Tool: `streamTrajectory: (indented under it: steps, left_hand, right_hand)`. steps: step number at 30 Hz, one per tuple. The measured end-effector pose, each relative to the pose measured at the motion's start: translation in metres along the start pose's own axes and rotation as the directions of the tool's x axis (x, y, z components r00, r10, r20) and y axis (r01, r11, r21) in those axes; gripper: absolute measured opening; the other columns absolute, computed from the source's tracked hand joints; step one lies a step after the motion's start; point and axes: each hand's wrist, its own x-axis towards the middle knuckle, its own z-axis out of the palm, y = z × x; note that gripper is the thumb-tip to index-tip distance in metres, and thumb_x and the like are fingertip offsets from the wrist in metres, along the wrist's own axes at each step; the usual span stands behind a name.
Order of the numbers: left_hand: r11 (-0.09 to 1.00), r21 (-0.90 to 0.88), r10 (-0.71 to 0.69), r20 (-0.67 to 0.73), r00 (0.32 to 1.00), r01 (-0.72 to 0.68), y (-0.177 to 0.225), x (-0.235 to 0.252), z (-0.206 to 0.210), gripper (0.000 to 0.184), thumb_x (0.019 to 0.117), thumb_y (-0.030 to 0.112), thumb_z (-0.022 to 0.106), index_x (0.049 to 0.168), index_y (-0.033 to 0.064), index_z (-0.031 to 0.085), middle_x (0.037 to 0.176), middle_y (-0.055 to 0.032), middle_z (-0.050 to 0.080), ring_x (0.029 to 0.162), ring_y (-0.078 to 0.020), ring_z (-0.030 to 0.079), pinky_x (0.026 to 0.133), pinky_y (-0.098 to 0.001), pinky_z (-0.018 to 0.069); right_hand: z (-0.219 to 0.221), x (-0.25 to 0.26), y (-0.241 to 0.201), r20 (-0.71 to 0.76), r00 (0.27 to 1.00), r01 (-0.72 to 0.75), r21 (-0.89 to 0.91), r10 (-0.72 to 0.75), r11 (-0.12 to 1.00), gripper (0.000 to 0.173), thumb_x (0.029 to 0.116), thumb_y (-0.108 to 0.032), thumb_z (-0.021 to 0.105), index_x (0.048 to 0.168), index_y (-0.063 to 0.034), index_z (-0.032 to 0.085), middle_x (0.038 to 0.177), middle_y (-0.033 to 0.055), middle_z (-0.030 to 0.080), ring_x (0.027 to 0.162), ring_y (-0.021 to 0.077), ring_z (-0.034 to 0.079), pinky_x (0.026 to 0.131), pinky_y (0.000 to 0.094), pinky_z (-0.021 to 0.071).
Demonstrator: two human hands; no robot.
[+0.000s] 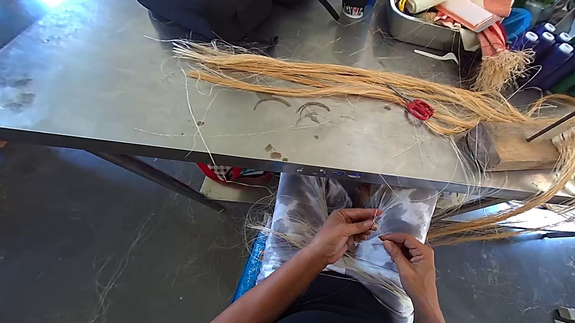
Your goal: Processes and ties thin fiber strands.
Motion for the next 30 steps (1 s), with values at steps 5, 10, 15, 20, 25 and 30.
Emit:
streamTrajectory:
  steps: [5,10,15,20,25,30]
  left_hand:
    - [0.972,0.189,0.134,0.049,0.99,-0.141,-0.002,-0.001,-0.004,0.029,0.0931,-0.01,0.059,0.118,-0.0015,0.071,0.088,0.0,0.073,0.078,-0.0073,0.069,0.076,-0.0239,0.059]
    - [0.882,0.397,0.226,0.118,0.967,-0.255,-0.001,-0.001,-0.006,0.028,0.0925,-0.008,0.062,0.118,-0.0021,0.071,0.089,0.0003,0.073,0.078,-0.0053,0.069,0.076,-0.022,0.0588]
    - [0.836,0.447,0.319,0.074,0.945,-0.317,-0.006,-0.001,-0.001,0.026,0.0911,-0.008,0.064,0.115,-0.0017,0.073,0.089,-0.0006,0.073,0.076,-0.004,0.068,0.072,-0.0197,0.0579]
    - [0.87,0.375,0.337,0.021,0.941,-0.32,-0.01,0.001,0.003,0.024,0.0896,-0.009,0.064,0.111,-0.0018,0.073,0.086,-0.0009,0.074,0.074,-0.0053,0.068,0.071,-0.0213,0.0583]
    - [0.926,0.272,0.275,-0.015,0.961,-0.261,-0.003,0.004,-0.004,0.027,0.0923,-0.005,0.052,0.11,-0.0014,0.072,0.087,-0.0009,0.072,0.076,-0.0078,0.069,0.073,-0.0246,0.0587]
    - [0.97,0.15,0.201,-0.045,0.979,-0.192,0.001,0.006,-0.005,0.021,0.0979,-0.002,0.054,0.106,-0.0021,0.073,0.099,-0.0076,0.075,0.091,-0.0125,0.071,0.083,-0.0281,0.0583]
  right_hand:
    - [-0.006,-0.006,-0.012,0.017,0.999,0.031,0.004,-0.031,1.0,0.012,0.0921,-0.003,0.066,0.098,0.001,0.075,0.084,-0.0015,0.073,0.067,-0.0048,0.061,0.062,0.0112,0.0515]
    - [-0.012,-0.011,-0.022,0.03,0.995,0.092,0.055,-0.094,0.994,0.011,0.093,-0.004,0.067,0.098,-0.0001,0.076,0.089,-0.0007,0.075,0.072,-0.0031,0.065,0.067,0.0124,0.0546]
    - [-0.015,-0.015,-0.023,0.153,0.971,0.184,0.033,-0.187,0.982,0.012,0.0959,-0.009,0.067,0.099,-0.0038,0.077,0.08,-0.0037,0.069,0.071,-0.0052,0.058,0.066,0.0099,0.0489]
    - [-0.007,-0.015,-0.019,0.256,0.941,0.216,0.055,-0.223,0.975,0.013,0.0971,-0.008,0.065,0.098,-0.0017,0.076,0.074,-0.0018,0.064,0.069,-0.0046,0.055,0.065,0.0095,0.0462]
    - [0.001,-0.015,-0.018,0.246,0.959,0.144,0.007,-0.142,0.989,0.013,0.0954,-0.007,0.066,0.097,0.0003,0.076,0.081,-0.0005,0.07,0.071,-0.005,0.06,0.066,0.0097,0.0503]
    - [0.005,-0.015,-0.018,0.204,0.975,0.106,-0.066,-0.091,0.992,0.014,0.094,-0.007,0.065,0.096,0.0006,0.076,0.082,-0.0004,0.071,0.067,-0.0062,0.059,0.062,0.009,0.0496]
